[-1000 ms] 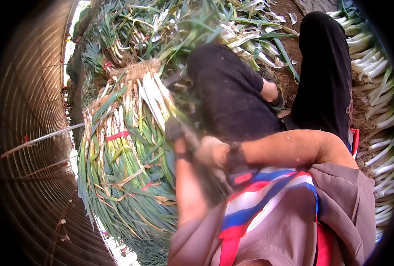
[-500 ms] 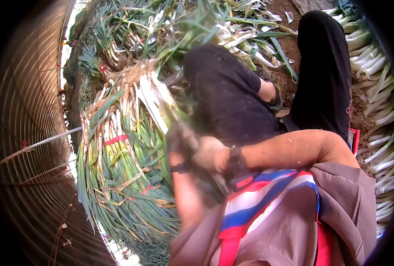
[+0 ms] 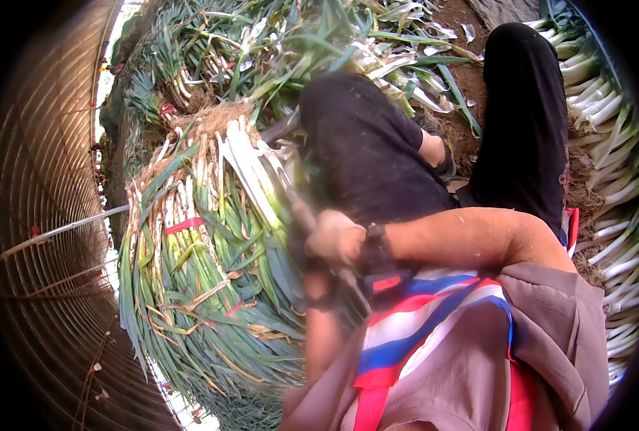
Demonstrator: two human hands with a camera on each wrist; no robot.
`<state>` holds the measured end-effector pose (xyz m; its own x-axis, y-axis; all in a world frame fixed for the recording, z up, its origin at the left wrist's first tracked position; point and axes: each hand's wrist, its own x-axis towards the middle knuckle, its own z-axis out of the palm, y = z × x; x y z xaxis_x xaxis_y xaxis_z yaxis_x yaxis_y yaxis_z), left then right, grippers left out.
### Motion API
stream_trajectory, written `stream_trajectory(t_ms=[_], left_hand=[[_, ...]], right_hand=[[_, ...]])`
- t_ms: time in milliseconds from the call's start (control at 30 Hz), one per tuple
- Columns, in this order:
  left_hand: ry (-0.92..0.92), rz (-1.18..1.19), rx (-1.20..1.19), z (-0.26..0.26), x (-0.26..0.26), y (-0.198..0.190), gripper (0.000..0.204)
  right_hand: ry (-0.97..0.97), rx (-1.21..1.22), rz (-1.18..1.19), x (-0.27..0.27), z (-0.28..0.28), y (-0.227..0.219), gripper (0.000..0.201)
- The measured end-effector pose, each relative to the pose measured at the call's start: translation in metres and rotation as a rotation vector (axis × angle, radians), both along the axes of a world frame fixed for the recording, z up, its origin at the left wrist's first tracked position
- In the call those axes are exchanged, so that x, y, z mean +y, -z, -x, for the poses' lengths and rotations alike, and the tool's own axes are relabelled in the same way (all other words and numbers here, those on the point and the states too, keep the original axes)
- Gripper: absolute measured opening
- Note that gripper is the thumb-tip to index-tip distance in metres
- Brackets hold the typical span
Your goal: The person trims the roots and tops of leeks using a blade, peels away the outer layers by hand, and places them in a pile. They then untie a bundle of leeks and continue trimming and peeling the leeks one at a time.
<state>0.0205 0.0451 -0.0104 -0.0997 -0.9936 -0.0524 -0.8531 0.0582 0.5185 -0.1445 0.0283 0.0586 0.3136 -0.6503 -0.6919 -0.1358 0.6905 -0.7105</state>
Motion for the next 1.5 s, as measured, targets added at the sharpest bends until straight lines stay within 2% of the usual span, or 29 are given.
stream_trajectory(t_ms=[100, 233, 400, 500, 567, 600, 633, 700, 733, 833, 933, 1033, 1133, 1233, 1267, 1333, 1400, 1500], left_hand=[[-0.025, -0.052, 0.105, -0.007, 0.011, 0.004, 0.048], [-0.075, -0.135, 0.27, -0.021, 0.023, 0.01, 0.05], [-0.148, -0.221, 0.42, -0.043, 0.031, 0.01, 0.052], [-0.164, -0.254, 0.458, -0.05, 0.038, 0.014, 0.053], [-0.166, -0.275, 0.478, -0.051, 0.044, 0.016, 0.054], [-0.166, -0.282, 0.483, -0.051, 0.046, 0.016, 0.054], [-0.154, -0.269, 0.464, -0.052, 0.046, 0.016, 0.055], [-0.136, -0.241, 0.408, -0.043, 0.039, 0.007, 0.055], [-0.119, -0.209, 0.354, -0.04, 0.031, 0.003, 0.055], [-0.015, -0.113, 0.125, -0.019, -0.012, -0.01, 0.055], [0.053, -0.084, -0.059, 0.007, -0.053, -0.004, 0.054], [0.037, -0.041, -0.169, 0.018, -0.07, 0.007, 0.054], [-0.01, 0.015, -0.223, 0.013, -0.07, 0.009, 0.054], [-0.111, 0.093, -0.281, -0.009, -0.061, 0.0, 0.054], [-0.14, 0.105, -0.29, -0.017, -0.059, -0.003, 0.054], [-0.178, 0.081, -0.289, -0.028, -0.061, -0.006, 0.054], [-0.168, 0.01, -0.262, -0.034, -0.069, -0.009, 0.054], [-0.115, -0.115, -0.207, -0.027, -0.073, -0.013, 0.054]], right_hand=[[0.002, -0.019, -0.077, -0.014, 0.0, -0.01, 0.038], [0.048, -0.057, -0.064, -0.019, -0.018, 0.013, 0.037], [-0.11, 0.018, 0.115, -0.012, -0.009, 0.009, 0.037], [-0.094, -0.003, 0.045, -0.009, 0.003, -0.012, 0.04], [-0.005, -0.078, -0.165, -0.007, 0.013, -0.032, 0.042], [0.016, -0.096, -0.014, -0.001, 0.004, -0.014, 0.041], [0.038, -0.114, 0.139, 0.007, -0.011, 0.019, 0.041], [0.12, -0.112, 0.257, 0.012, -0.016, 0.026, 0.039], [0.18, -0.093, 0.22, 0.015, -0.018, 0.028, 0.038], [0.269, -0.088, 0.141, 0.017, -0.001, -0.004, 0.035], [0.382, -0.125, 0.224, 0.023, -0.007, 0.004, 0.034], [0.32, -0.188, 0.101, 0.022, 0.007, -0.011, 0.033], [0.28, -0.053, 0.093, 0.021, -0.006, 0.012, 0.037], [0.113, -0.184, -0.06, 0.019, 0.011, -0.021, 0.038], [0.039, -0.11, 0.059, 0.018, -0.007, 0.009, 0.038], [-0.084, -0.144, -0.027, 0.016, -0.013, 0.024, 0.037], [-0.164, -0.184, -0.157, 0.011, 0.007, -0.005, 0.035], [-0.087, -0.182, -0.079, 0.011, 0.008, -0.006, 0.032]])
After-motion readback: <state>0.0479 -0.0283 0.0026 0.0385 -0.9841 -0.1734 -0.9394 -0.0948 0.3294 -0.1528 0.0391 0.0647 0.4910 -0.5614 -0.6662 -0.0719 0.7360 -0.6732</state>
